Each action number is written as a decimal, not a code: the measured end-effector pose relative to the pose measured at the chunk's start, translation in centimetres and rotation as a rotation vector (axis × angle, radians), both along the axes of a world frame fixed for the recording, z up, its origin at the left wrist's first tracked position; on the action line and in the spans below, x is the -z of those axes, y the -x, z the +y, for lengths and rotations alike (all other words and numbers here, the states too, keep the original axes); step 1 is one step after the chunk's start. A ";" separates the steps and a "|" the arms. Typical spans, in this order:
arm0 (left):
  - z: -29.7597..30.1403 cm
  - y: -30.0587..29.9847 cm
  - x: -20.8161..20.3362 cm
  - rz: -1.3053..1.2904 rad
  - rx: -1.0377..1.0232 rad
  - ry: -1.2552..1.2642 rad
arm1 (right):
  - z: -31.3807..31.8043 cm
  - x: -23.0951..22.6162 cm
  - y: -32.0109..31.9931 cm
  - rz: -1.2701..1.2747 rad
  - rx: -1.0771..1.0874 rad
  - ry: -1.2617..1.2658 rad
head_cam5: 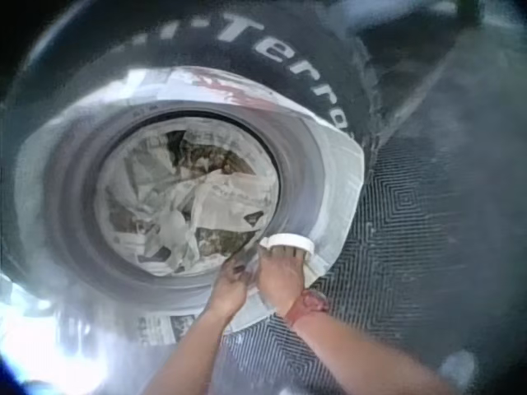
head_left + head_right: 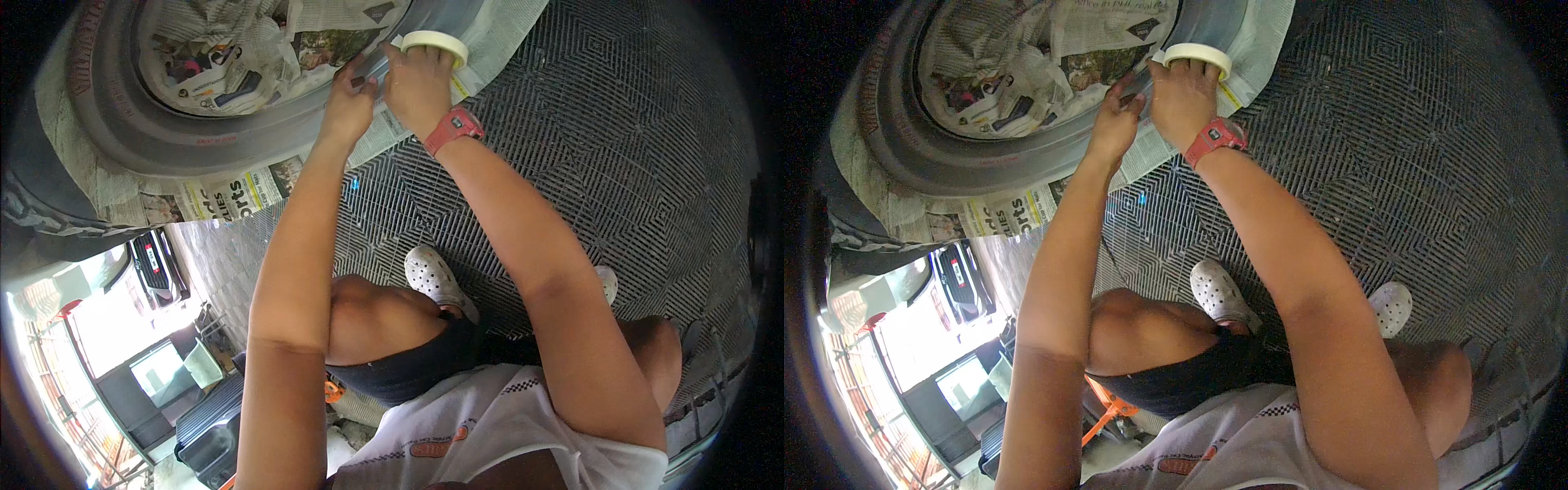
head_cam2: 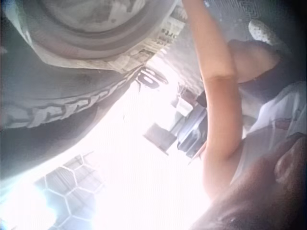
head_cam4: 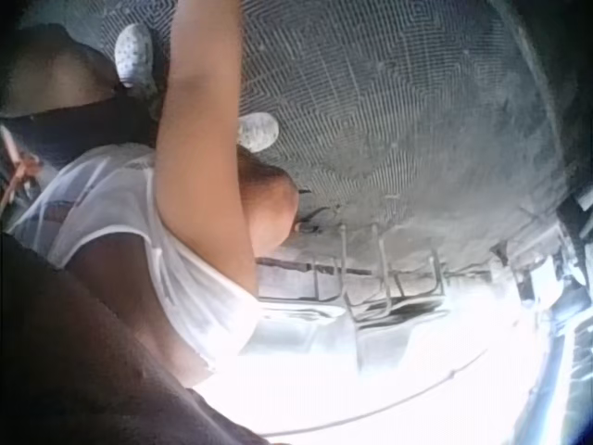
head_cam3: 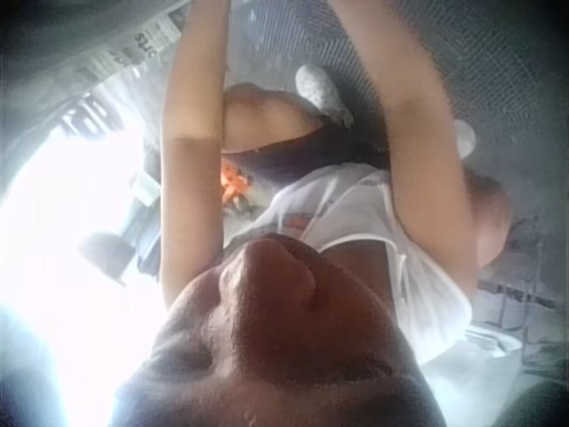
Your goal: The person sits on the floor and uses masking tape to cover the inner rim of a car tire. They repeatedly tear off pieces of tape and press them around the rim's edge, smoothing each piece with their fingers.
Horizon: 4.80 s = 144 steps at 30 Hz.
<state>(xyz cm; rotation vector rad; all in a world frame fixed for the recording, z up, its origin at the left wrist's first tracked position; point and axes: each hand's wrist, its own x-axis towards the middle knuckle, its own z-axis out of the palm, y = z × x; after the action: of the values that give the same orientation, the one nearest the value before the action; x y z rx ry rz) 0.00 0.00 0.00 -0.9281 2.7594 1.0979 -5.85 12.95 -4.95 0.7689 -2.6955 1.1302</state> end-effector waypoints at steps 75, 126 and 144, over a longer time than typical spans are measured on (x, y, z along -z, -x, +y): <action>6.7 4.4 -14.0 0.548 0.463 1.097 | 0.0 -11.7 6.3 -0.881 0.179 1.481; 3.7 -1.4 -11.9 0.287 0.171 0.838 | -0.3 -11.2 3.9 -0.207 -0.322 0.475; 1.6 -3.8 -9.8 0.137 0.028 -0.220 | 7.3 -9.5 -0.6 -0.823 -0.716 0.522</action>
<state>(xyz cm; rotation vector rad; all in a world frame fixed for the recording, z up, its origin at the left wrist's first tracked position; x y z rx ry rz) 3.80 1.62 9.76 -0.8133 2.6708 1.4747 -5.25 20.22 4.59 1.4506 -2.4023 2.6733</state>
